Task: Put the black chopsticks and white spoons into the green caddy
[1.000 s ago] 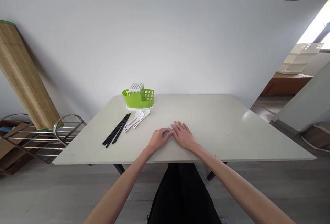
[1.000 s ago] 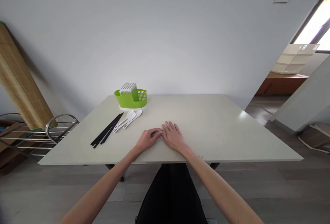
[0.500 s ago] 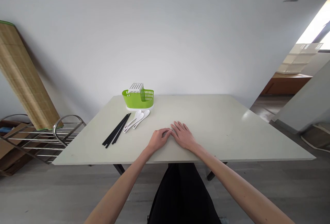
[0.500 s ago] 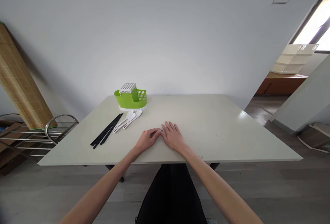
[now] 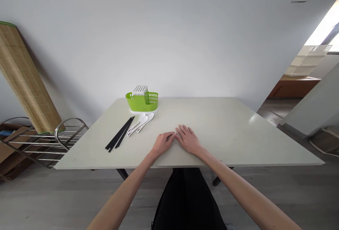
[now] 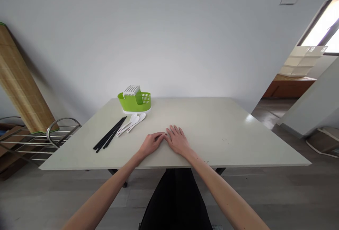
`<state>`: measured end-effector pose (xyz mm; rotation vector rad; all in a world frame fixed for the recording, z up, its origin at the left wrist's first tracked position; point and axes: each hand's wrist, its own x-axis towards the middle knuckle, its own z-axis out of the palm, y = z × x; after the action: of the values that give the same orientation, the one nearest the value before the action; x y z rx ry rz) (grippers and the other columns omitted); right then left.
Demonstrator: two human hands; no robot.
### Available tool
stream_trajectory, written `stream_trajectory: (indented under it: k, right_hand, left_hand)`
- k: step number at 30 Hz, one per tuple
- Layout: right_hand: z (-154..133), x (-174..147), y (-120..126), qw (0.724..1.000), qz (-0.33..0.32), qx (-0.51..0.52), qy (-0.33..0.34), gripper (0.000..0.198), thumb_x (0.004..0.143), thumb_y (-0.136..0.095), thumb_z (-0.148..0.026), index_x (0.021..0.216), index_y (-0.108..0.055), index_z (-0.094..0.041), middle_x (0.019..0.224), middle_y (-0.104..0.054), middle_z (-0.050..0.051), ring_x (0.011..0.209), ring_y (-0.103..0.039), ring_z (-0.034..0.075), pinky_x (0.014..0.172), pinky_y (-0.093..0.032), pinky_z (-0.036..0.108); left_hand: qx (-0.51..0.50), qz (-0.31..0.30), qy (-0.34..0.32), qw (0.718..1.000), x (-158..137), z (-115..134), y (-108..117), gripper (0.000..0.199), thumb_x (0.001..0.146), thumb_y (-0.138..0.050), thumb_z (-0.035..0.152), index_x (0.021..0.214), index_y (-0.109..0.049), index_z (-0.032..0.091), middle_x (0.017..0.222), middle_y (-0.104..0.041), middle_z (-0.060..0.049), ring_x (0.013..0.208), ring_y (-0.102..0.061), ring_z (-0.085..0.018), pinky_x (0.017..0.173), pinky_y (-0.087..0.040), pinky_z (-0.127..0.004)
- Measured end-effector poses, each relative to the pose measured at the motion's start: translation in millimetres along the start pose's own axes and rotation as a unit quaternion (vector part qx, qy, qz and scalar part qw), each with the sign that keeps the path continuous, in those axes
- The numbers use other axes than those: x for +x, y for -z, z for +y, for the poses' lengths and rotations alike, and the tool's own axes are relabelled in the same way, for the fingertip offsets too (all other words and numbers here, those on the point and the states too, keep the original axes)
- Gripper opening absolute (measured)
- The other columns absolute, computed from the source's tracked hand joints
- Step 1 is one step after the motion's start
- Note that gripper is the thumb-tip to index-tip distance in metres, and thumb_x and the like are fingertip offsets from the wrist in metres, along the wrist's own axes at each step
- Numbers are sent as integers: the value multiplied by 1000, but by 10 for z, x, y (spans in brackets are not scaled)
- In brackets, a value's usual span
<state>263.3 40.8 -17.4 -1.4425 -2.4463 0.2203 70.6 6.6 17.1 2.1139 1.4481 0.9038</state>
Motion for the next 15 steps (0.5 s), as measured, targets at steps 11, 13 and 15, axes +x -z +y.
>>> stream_trajectory:
  k: [11,13,15]
  right_hand:
    - [-1,-1,-8,1000,2,-6,1,80,106,-6,-65,163,-39,-20,172,-27,7,161,-19,25,129,-14,47]
    - [0,1,-10,1000,1,-7,0,79,106,-6,-65,163,-39,-20,172,-27,7,160,-19,26,130,-14,47]
    - [0,3,-8,1000,-1,-9,-1,79,106,-7,-65,163,-39,-20,172,-27,7,160,-19,26,130,-14,47]
  left_hand:
    - [-2,1,-2,1000,-5,17,4,35,103,-48,43,118,-77,28,124,-78,-1,112,-73,-23,102,-51,-34]
    - [-2,0,-3,1000,-4,12,3,35,103,-48,42,118,-76,28,124,-78,-1,111,-73,-23,102,-51,-33]
    - [-1,-2,-2,1000,-2,6,1,36,103,-48,43,118,-76,28,124,-78,-1,110,-73,-23,101,-52,-33]
